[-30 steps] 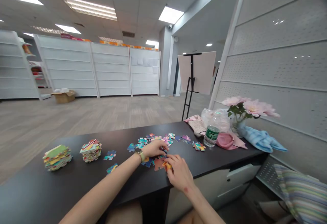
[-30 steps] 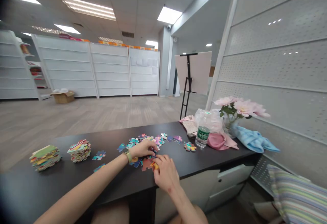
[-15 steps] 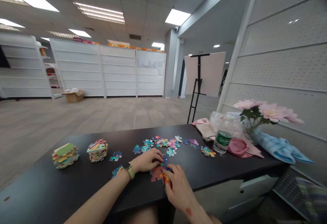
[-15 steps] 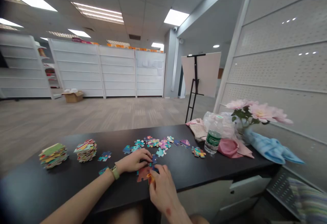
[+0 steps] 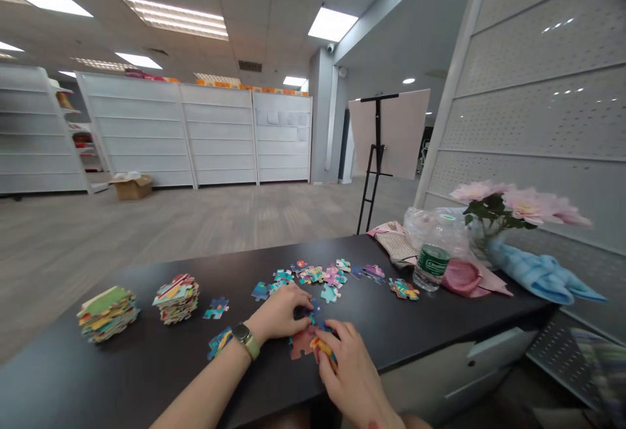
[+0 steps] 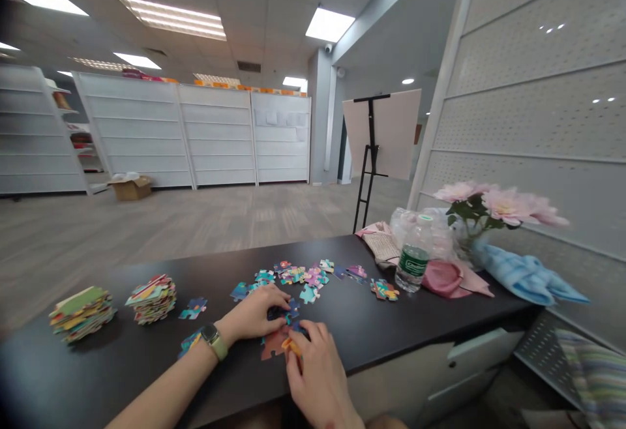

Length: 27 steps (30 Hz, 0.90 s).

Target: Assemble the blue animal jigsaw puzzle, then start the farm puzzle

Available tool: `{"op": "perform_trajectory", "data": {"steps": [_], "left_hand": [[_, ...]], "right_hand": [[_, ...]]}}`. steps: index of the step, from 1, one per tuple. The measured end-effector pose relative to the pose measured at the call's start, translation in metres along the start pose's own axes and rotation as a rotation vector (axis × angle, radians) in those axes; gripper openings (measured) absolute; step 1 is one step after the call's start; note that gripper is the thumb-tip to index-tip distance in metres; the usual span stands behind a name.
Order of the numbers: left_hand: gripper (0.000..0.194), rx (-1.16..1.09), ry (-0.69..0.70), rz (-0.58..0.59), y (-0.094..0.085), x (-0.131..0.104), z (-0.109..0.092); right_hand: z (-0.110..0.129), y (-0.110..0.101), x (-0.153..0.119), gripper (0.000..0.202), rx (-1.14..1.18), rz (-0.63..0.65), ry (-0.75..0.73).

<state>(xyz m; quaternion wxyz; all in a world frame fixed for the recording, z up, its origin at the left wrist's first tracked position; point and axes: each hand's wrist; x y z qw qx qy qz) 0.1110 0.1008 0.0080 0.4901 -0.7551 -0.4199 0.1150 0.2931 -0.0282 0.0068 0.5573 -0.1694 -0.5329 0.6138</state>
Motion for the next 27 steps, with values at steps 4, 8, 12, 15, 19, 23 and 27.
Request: {"op": "perform_trajectory", "data": {"steps": [4, 8, 12, 15, 19, 23, 27], "left_hand": [[0.025, 0.072, -0.048, -0.001, -0.0043, -0.0014, -0.0067], [0.026, 0.034, -0.02, 0.039, -0.0064, -0.0047, -0.0085], [0.017, -0.012, 0.014, 0.068, -0.0065, -0.0066, -0.0053], [0.018, -0.009, 0.006, 0.076, -0.0067, -0.0065, -0.0031], [0.022, 0.0, 0.024, 0.085, -0.0065, -0.0055, -0.0009], [0.021, -0.015, 0.009, 0.089, -0.0046, -0.004, 0.0004], [0.021, -0.003, -0.016, 0.072, -0.0033, -0.0031, -0.0005]], "right_hand": [[-0.0013, 0.0024, -0.0015, 0.037, -0.023, -0.005, -0.006], [-0.0018, 0.0028, -0.0012, 0.034, -0.022, 0.005, -0.006], [-0.0009, 0.0017, -0.0005, 0.035, -0.012, 0.016, 0.003], [-0.0007, 0.0016, -0.0004, 0.036, -0.015, 0.012, 0.008], [-0.0013, 0.0023, -0.0001, 0.037, -0.033, 0.02, -0.006], [-0.0012, 0.0024, 0.0008, 0.037, -0.048, 0.026, -0.015], [-0.0003, 0.0019, 0.0012, 0.038, -0.048, 0.025, -0.018]]}}
Point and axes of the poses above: each hand's wrist, its own x-axis towards the middle knuckle, its own y-axis out of the palm, z = x × y, and after that the axes turned 11 degrees about -y, right-handed
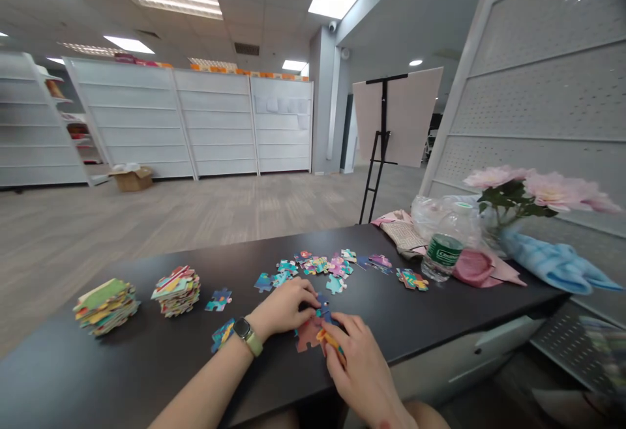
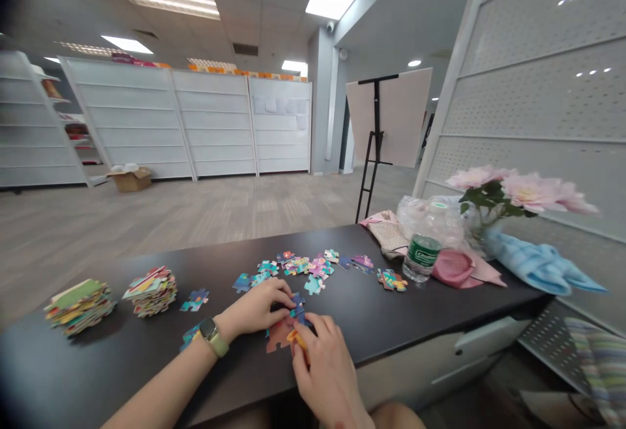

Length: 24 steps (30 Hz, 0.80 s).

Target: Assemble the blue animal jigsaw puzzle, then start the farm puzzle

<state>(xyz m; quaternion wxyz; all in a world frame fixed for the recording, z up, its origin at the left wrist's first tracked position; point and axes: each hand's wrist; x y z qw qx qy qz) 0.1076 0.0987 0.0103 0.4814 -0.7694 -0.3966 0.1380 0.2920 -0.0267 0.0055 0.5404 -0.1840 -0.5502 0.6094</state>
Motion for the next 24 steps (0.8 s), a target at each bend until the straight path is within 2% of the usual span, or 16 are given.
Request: {"op": "perform_trajectory", "data": {"steps": [8, 24], "left_hand": [[0.018, 0.072, -0.002, -0.019, -0.0023, -0.0019, -0.0062], [0.015, 0.093, -0.024, -0.049, 0.002, 0.0018, -0.0046]], "right_hand": [[0.0006, 0.0001, -0.0004, 0.037, 0.0, 0.005, 0.008], [-0.0006, 0.0015, -0.0014, 0.037, 0.01, -0.015, -0.012]]}}
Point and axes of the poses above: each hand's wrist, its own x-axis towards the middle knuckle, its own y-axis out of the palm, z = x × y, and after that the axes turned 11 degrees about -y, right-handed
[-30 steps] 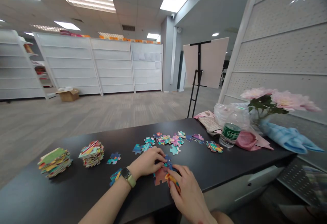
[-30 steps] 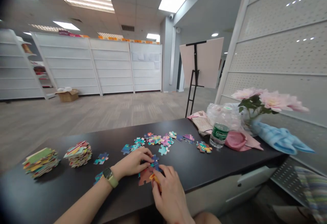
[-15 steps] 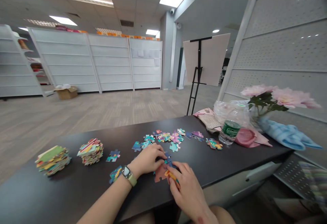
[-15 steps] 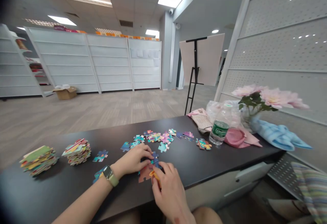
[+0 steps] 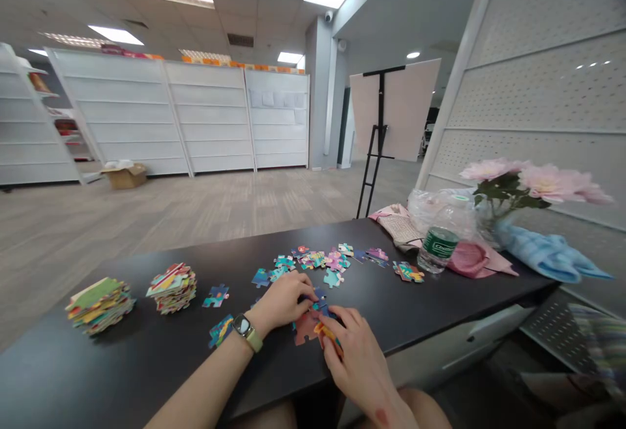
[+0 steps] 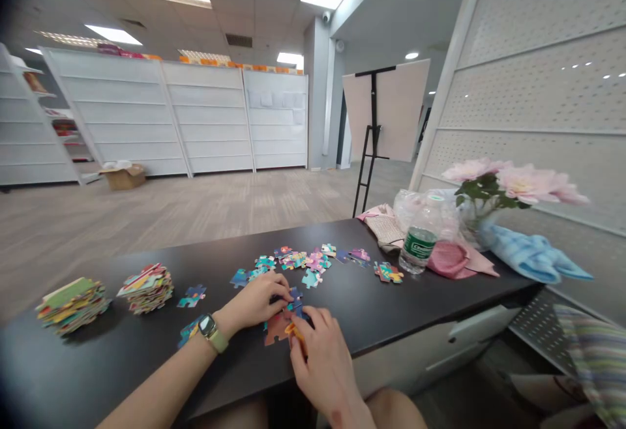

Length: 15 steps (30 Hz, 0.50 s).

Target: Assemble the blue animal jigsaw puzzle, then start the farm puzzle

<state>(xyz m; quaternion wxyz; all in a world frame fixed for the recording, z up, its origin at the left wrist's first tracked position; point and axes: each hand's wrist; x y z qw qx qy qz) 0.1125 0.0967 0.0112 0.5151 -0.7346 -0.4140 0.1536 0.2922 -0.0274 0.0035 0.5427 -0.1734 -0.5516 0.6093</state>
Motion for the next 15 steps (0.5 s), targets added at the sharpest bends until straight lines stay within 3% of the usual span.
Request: {"op": "perform_trajectory", "data": {"steps": [9, 15], "left_hand": [[0.017, -0.09, 0.048, 0.045, -0.003, 0.0, -0.001], [0.026, -0.226, 0.006, -0.104, -0.011, 0.003, 0.001]], "right_hand": [[-0.001, 0.001, 0.0, 0.037, -0.006, -0.004, -0.002], [-0.002, 0.001, -0.001, 0.036, 0.001, 0.003, 0.005]]}}
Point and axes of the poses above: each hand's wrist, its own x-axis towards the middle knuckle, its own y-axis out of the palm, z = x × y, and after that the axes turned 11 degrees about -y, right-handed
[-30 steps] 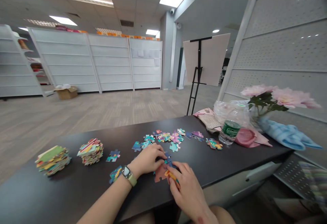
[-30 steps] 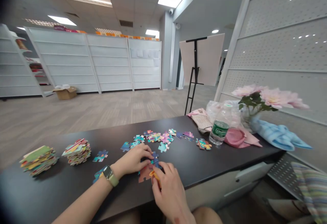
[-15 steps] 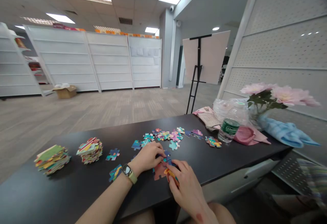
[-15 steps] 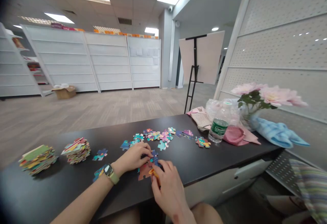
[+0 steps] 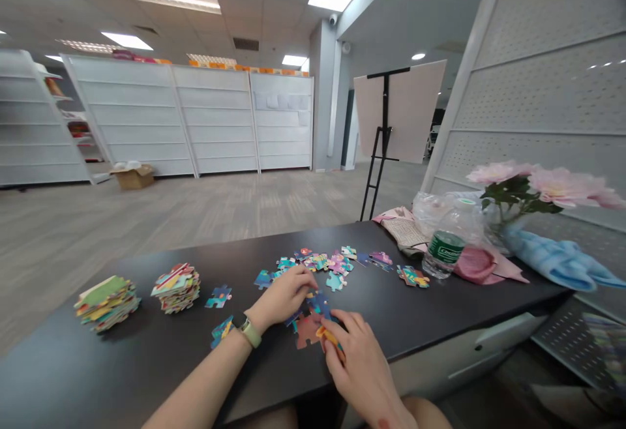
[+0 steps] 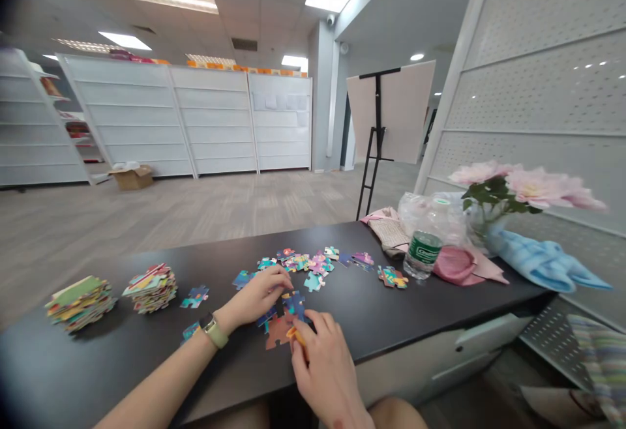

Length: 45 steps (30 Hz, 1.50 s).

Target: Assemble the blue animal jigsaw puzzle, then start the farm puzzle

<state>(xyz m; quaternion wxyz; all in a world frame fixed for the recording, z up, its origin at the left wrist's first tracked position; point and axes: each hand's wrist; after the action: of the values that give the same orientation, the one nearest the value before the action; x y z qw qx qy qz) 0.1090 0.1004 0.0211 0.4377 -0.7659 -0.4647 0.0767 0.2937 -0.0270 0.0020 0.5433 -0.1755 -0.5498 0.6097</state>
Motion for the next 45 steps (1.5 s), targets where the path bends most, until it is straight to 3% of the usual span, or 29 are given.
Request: {"op": "perform_trajectory", "data": {"steps": [4, 10, 14, 18, 23, 31, 38, 42, 45], "left_hand": [[0.022, 0.049, -0.057, -0.043, -0.013, -0.001, 0.008], [0.03, 0.214, -0.088, 0.139, -0.026, -0.01, 0.028], [0.041, 0.249, -0.147, 0.173, -0.039, -0.014, 0.032], [0.028, 0.269, -0.183, 0.202, -0.052, -0.02, 0.026], [0.057, 0.34, -0.322, 0.247, -0.051, -0.024, 0.019], [0.043, 0.359, -0.461, 0.264, -0.057, -0.029, 0.029], [0.049, 0.378, -0.647, 0.283, -0.073, -0.036, 0.034], [0.043, 0.395, -0.593, 0.243, -0.081, -0.036, 0.041], [0.043, 0.355, -0.501, 0.124, -0.082, -0.032, 0.05]], "right_hand": [[-0.001, 0.002, 0.0, 0.035, 0.011, -0.007, 0.007], [-0.005, 0.008, 0.001, 0.03, 0.03, -0.055, 0.056], [-0.017, -0.002, 0.011, 0.025, 0.1, -0.01, 0.033], [-0.042, -0.016, 0.027, 0.028, 0.181, 0.003, -0.013], [-0.062, -0.017, 0.032, 0.031, 0.268, -0.099, 0.086], [-0.06, -0.013, 0.028, 0.03, 0.277, -0.107, 0.127], [-0.06, -0.017, 0.028, 0.031, 0.306, -0.118, 0.11], [-0.058, -0.017, 0.028, 0.03, 0.307, -0.123, 0.109], [-0.059, -0.017, 0.028, 0.03, 0.305, -0.14, 0.114]]}}
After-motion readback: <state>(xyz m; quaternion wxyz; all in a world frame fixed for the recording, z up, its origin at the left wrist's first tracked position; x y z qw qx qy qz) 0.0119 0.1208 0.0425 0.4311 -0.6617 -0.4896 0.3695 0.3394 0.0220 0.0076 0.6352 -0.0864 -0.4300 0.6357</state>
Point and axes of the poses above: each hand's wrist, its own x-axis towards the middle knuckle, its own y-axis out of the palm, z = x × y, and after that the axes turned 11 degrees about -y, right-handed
